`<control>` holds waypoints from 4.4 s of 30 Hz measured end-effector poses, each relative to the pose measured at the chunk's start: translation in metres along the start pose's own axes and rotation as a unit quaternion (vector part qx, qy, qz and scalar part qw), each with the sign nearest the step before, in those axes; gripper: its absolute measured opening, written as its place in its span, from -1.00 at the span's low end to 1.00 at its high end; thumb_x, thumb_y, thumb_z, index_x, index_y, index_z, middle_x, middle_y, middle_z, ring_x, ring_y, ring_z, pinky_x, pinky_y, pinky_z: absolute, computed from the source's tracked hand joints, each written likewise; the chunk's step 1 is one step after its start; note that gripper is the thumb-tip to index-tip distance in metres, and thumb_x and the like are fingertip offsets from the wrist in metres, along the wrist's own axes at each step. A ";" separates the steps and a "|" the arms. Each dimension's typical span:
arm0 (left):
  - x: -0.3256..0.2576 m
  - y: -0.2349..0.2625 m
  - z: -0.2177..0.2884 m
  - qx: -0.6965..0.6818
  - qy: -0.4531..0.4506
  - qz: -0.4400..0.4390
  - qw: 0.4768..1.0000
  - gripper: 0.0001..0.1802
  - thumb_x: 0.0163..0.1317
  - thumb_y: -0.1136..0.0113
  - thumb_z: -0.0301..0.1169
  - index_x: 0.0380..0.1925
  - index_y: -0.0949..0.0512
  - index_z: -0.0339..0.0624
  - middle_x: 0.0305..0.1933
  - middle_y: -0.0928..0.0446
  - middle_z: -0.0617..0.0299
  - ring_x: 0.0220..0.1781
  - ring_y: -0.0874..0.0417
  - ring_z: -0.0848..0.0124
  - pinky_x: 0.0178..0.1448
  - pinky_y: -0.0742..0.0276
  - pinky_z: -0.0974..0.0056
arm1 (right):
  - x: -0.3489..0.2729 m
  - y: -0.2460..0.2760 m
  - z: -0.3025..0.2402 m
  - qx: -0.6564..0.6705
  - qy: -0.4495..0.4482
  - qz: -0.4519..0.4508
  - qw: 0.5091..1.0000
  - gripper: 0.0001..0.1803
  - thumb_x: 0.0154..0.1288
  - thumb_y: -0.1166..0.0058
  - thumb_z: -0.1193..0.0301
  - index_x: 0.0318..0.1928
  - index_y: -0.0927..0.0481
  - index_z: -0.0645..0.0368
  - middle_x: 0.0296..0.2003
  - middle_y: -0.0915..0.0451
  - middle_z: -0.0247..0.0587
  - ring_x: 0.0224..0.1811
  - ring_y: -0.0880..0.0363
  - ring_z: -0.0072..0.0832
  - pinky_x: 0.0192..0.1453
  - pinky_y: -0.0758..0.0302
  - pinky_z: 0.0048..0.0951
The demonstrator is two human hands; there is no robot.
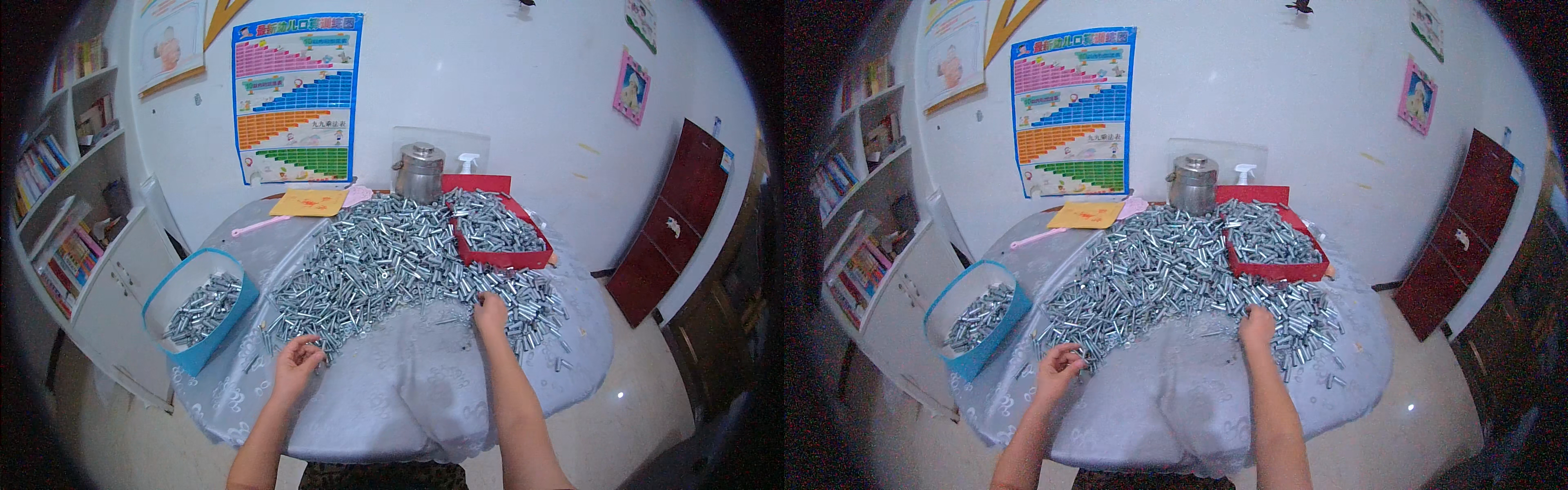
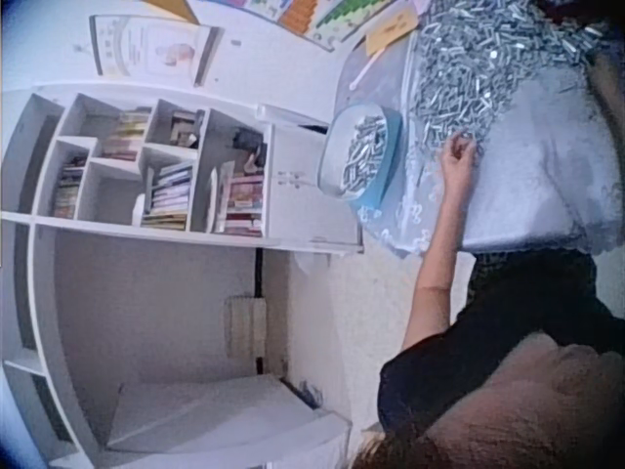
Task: The person sits at a table covered with a large pile of small, silver metal components. They repeatedly pick up two separate pieces, connect them by hand, and place the assembled unit into a blue plastic bin on the left. The process is continuous and repetitive throughout the clip.
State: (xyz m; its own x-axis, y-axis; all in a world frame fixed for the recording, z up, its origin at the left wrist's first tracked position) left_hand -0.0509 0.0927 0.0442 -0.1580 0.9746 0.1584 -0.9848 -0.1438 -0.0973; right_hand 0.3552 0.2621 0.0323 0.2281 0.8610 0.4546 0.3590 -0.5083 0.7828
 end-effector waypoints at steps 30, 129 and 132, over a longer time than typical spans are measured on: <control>-0.011 -0.032 -0.014 -0.212 0.012 0.094 0.973 -0.67 0.03 -0.12 -0.66 -0.19 -0.32 -0.25 -0.32 -0.54 -0.03 -0.33 -0.60 0.30 -0.22 -0.58 0.28 | -0.151 -0.004 -0.202 0.476 0.170 -0.347 0.790 -0.74 0.00 -0.17 0.47 -0.21 -0.57 0.16 -0.30 -0.54 -0.31 -0.30 -0.50 -0.57 -0.24 -0.41 -0.57; -0.031 -0.012 -0.052 -0.275 0.112 0.143 0.944 -0.85 0.08 -0.13 -0.51 -0.38 -0.40 -0.33 -0.40 -0.53 -0.02 -0.52 -0.58 0.37 -0.44 -0.59 0.35 | -0.135 -0.033 -0.206 0.252 0.189 -0.293 0.903 -0.82 -0.05 -0.19 0.35 -0.41 -0.58 0.16 -0.48 -0.52 -0.31 -0.50 -0.43 -0.54 -0.39 -0.39 -0.51; -0.031 -0.013 -0.051 -0.276 0.114 0.139 0.944 -0.85 0.09 -0.13 -0.51 -0.38 -0.40 -0.33 -0.40 -0.53 -0.02 -0.52 -0.58 0.37 -0.44 -0.59 0.36 | -0.135 -0.036 -0.202 0.416 0.095 -0.343 0.837 -0.82 -0.04 -0.21 0.39 -0.39 -0.58 0.18 -0.50 -0.49 -0.41 -0.50 -0.36 -0.67 -0.39 -0.34 -0.62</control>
State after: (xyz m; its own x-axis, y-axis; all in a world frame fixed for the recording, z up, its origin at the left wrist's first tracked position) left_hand -0.0296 0.0732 -0.0097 -0.3231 0.9331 -0.1576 -0.7099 -0.3492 -0.6117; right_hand 0.1284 0.1668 0.0290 -0.4100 0.9010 0.1416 0.8704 0.3401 0.3560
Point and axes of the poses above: each hand's wrist, its own x-axis towards the middle knuckle, its own y-axis out of the back of the hand, z = x × y, the point moved 6 cm from there along x, towards the middle knuckle
